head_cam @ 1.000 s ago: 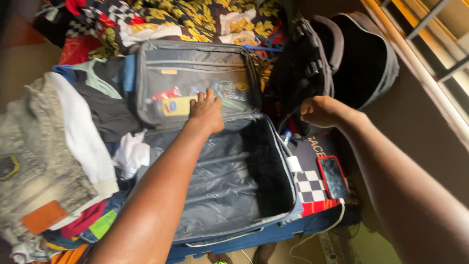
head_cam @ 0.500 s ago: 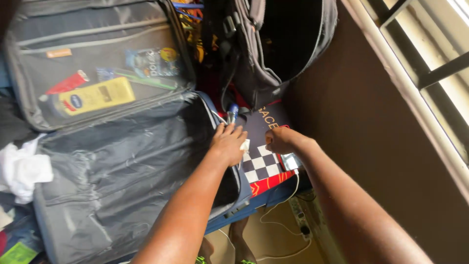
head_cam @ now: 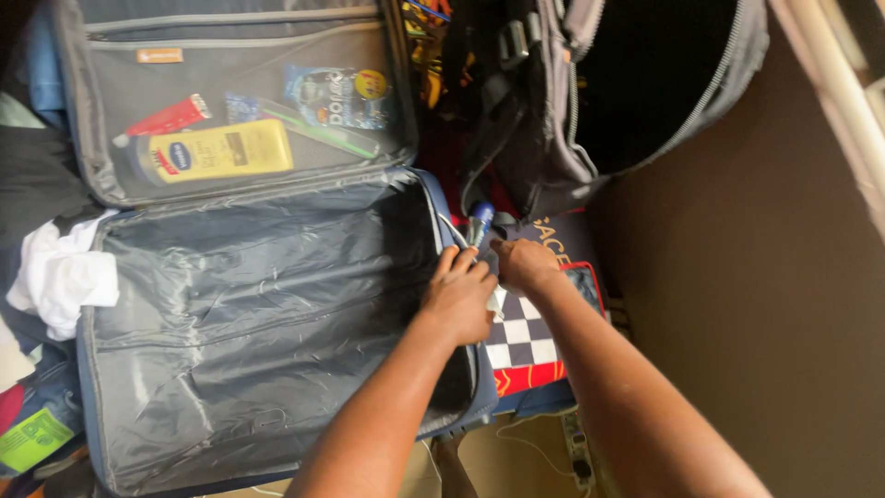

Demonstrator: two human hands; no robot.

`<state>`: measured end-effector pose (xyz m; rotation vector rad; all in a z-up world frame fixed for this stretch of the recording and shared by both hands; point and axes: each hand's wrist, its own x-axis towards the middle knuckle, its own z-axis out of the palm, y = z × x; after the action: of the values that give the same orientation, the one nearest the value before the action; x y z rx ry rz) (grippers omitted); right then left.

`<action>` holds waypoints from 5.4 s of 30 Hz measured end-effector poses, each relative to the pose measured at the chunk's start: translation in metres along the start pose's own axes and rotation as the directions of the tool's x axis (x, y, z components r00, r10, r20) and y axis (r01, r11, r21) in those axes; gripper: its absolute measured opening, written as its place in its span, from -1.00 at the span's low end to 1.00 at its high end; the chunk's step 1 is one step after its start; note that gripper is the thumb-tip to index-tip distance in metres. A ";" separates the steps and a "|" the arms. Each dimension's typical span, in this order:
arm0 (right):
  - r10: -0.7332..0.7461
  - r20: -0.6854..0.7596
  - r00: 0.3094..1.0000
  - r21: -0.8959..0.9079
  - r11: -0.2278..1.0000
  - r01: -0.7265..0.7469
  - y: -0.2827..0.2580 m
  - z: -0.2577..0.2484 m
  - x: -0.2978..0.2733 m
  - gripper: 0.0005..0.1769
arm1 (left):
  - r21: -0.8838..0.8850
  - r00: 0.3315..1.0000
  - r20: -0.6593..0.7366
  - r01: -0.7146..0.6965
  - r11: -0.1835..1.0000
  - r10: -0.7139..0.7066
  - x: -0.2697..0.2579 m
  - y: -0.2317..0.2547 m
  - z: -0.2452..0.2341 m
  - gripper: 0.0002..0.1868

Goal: Packing several items of clothing, including trousers and shirts, into a suitcase.

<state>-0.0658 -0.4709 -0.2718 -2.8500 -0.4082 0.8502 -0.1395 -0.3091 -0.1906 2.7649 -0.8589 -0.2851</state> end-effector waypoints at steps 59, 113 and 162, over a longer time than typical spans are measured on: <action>-0.115 -0.130 0.985 0.044 0.992 0.122 -0.218 -0.251 0.093 -0.47 | 0.136 0.830 -0.366 0.496 0.858 -0.422 0.045 -0.456 -0.162 -0.38; -0.339 -0.220 0.915 -0.033 0.940 0.340 -0.323 -0.240 0.163 -0.32 | -0.054 0.797 -0.513 0.342 0.938 -0.320 -0.099 -0.333 -0.234 -0.54; -0.265 -0.215 0.940 -0.148 0.960 0.237 -0.271 -0.312 -0.033 -0.57 | 0.024 0.752 -0.328 0.612 0.790 -0.572 -0.234 -0.320 -0.287 -0.58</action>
<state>0.0217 -0.2394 0.0611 -2.8716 -0.7949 0.4528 -0.0869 0.1289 0.0218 3.0151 0.1121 0.1102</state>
